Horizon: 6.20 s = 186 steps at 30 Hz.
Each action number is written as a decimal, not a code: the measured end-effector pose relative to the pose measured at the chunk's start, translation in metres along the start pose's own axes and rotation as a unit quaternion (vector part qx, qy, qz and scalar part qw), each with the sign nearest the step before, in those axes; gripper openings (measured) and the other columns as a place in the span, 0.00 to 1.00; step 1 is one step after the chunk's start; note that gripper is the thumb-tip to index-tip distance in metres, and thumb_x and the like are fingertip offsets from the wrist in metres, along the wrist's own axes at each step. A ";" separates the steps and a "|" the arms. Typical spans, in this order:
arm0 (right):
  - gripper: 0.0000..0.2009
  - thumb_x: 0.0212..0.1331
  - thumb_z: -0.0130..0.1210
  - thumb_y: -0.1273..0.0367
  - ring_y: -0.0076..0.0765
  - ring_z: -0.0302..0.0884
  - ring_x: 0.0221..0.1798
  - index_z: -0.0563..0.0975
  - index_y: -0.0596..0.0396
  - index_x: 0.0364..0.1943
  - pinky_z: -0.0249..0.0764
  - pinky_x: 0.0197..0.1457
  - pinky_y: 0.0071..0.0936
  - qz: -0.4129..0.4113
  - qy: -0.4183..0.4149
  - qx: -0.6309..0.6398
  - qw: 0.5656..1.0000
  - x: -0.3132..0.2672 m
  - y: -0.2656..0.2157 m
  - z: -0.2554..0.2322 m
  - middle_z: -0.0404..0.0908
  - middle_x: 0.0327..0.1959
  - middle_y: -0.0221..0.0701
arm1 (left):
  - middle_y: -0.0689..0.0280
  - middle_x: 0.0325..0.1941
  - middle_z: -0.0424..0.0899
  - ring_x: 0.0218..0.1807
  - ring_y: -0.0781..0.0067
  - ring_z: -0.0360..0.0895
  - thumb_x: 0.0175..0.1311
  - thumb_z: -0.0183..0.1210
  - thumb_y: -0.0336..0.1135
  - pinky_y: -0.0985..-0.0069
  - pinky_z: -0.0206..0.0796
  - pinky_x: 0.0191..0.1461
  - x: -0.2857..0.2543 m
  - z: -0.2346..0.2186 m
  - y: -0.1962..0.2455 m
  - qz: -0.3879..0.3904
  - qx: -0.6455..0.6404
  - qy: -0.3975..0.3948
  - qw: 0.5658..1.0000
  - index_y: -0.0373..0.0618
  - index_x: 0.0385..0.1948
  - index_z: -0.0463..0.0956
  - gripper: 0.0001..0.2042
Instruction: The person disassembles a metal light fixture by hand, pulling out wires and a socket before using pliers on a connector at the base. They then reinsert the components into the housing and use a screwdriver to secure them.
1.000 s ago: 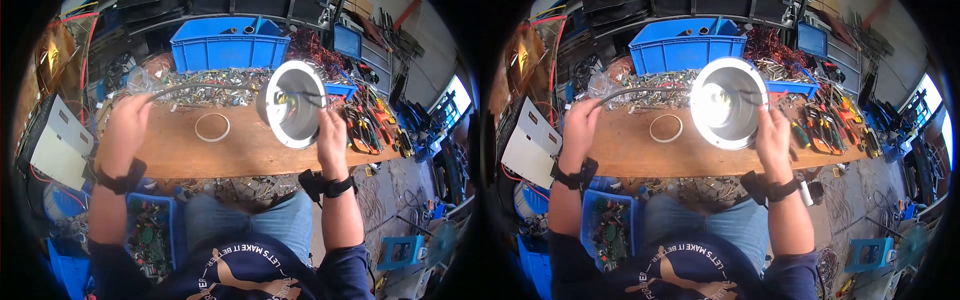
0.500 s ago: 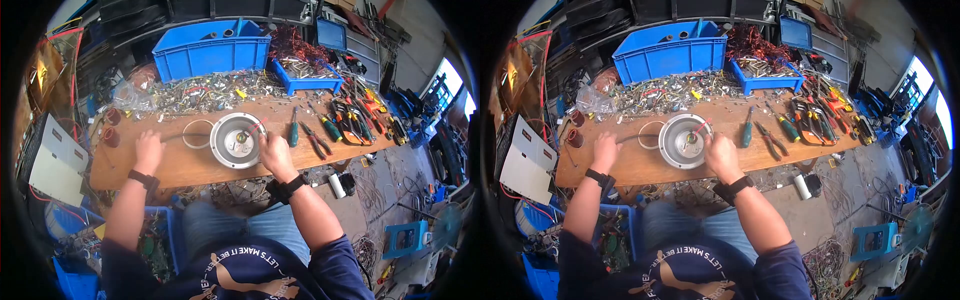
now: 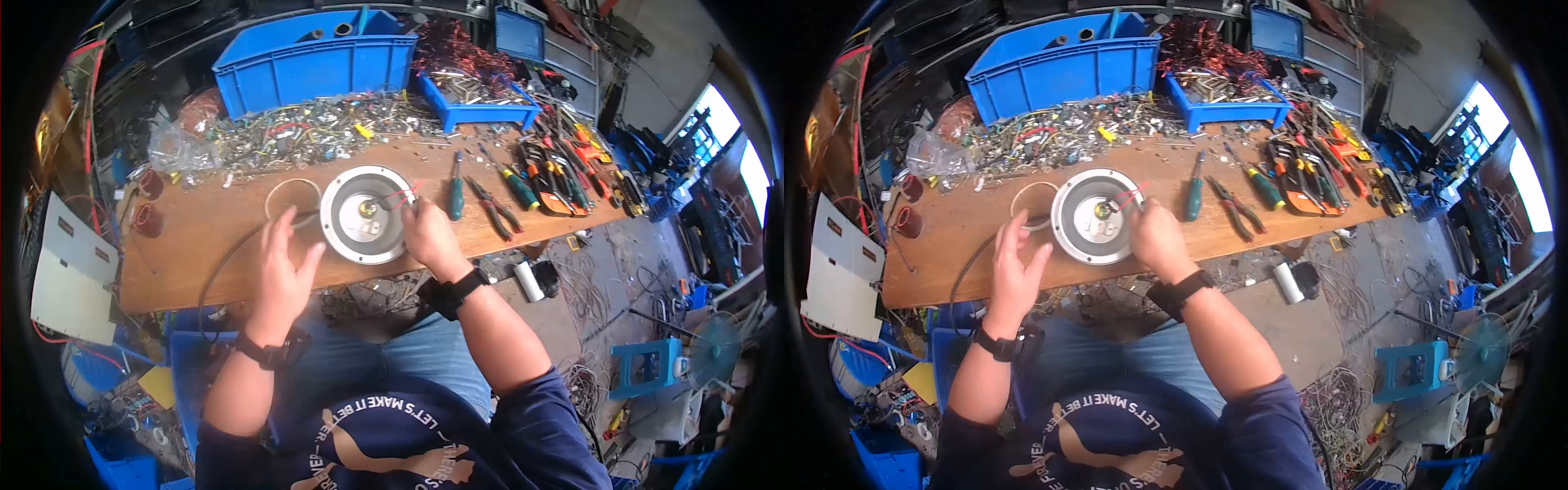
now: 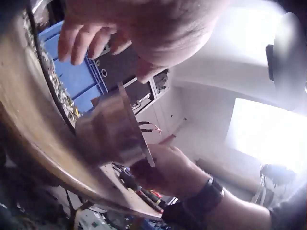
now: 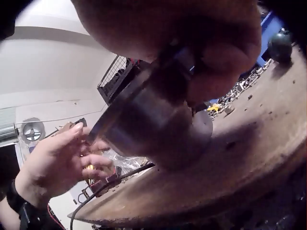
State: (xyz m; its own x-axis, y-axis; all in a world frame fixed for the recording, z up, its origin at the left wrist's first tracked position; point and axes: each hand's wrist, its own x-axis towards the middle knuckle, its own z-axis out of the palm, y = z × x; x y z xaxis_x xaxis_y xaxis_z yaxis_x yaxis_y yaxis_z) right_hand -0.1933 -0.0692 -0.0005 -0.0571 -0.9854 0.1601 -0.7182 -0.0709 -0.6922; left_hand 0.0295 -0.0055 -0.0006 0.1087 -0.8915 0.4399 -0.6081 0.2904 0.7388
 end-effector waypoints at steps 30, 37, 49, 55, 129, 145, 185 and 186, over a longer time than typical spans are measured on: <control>0.14 0.52 0.55 0.63 0.45 0.74 0.48 0.77 0.58 0.38 0.72 0.52 0.35 0.038 0.065 -0.441 0.894 0.049 0.137 -0.137 0.76 0.44 0.42 | 0.59 0.26 0.75 0.29 0.69 0.70 0.67 0.47 0.33 0.71 0.63 0.35 -0.010 0.074 -0.021 -0.023 -0.204 0.053 0.977 0.34 0.33 0.72 0.10; 0.13 0.55 0.49 0.65 0.46 0.75 0.51 0.80 0.57 0.38 0.74 0.51 0.36 0.131 0.041 -0.453 0.881 0.075 0.140 -0.129 0.74 0.47 0.42 | 0.56 0.21 0.72 0.24 0.60 0.69 0.64 0.52 0.35 0.68 0.62 0.31 -0.010 0.077 -0.020 -0.001 -0.208 0.069 0.976 0.36 0.28 0.69 0.11; 0.18 0.51 0.56 0.61 0.59 0.76 0.43 0.72 0.60 0.40 0.70 0.48 0.47 -0.002 0.234 -0.248 0.940 0.082 0.069 -0.156 0.79 0.37 0.50 | 0.52 0.22 0.70 0.26 0.51 0.68 0.62 0.54 0.34 0.64 0.60 0.30 -0.010 0.075 -0.023 0.066 -0.159 0.067 0.983 0.37 0.26 0.69 0.10; 0.12 0.56 0.57 0.66 0.29 0.76 0.37 0.75 0.61 0.38 0.75 0.37 0.24 -0.081 0.275 0.191 0.939 0.068 0.006 -0.189 0.78 0.35 0.32 | 0.56 0.19 0.67 0.22 0.59 0.62 0.64 0.55 0.36 0.70 0.59 0.28 -0.011 0.069 -0.017 0.026 -0.187 0.046 0.981 0.38 0.24 0.67 0.12; 0.08 0.58 0.56 0.74 0.16 0.71 0.20 0.70 0.57 0.24 0.66 0.23 0.15 -0.250 0.101 0.420 0.866 0.016 -0.078 -0.036 0.77 0.18 0.27 | 0.43 0.27 0.79 0.34 0.43 0.78 0.46 0.57 0.32 0.58 0.69 0.38 0.056 0.044 0.030 -0.126 0.048 -0.065 0.989 0.32 0.27 0.79 0.11; 0.07 0.60 0.51 0.73 0.26 0.73 0.23 0.70 0.55 0.25 0.70 0.25 0.24 -0.429 0.132 0.480 0.753 0.001 -0.140 -0.120 0.75 0.21 0.33 | 0.47 0.30 0.80 0.36 0.46 0.77 0.46 0.55 0.35 0.57 0.69 0.40 0.054 0.050 0.017 -0.113 0.069 -0.064 0.989 0.37 0.26 0.78 0.11; 0.06 0.57 0.54 0.75 0.19 0.72 0.23 0.71 0.58 0.25 0.68 0.28 0.19 -0.322 0.131 0.246 0.905 0.018 -0.073 -0.028 0.77 0.21 0.29 | 0.45 0.28 0.80 0.34 0.45 0.78 0.45 0.57 0.34 0.60 0.71 0.39 0.058 0.049 0.019 -0.119 0.076 -0.075 0.987 0.34 0.27 0.79 0.12; 0.06 0.58 0.54 0.74 0.19 0.72 0.22 0.70 0.57 0.26 0.67 0.27 0.17 -0.257 0.069 0.352 0.898 0.014 -0.076 -0.033 0.77 0.20 0.29 | 0.44 0.28 0.79 0.35 0.44 0.78 0.45 0.57 0.34 0.59 0.71 0.40 0.049 0.049 0.017 -0.120 0.089 -0.094 0.984 0.33 0.27 0.79 0.12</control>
State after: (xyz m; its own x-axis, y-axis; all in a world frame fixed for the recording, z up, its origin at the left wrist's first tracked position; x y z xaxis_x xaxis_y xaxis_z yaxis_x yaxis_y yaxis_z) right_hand -0.1624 -0.0722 0.0772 0.0353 -0.7697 0.6374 -0.0619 -0.6382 -0.7673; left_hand -0.0142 -0.0614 0.0079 0.1283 -0.9804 0.1497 -0.7130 0.0137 0.7010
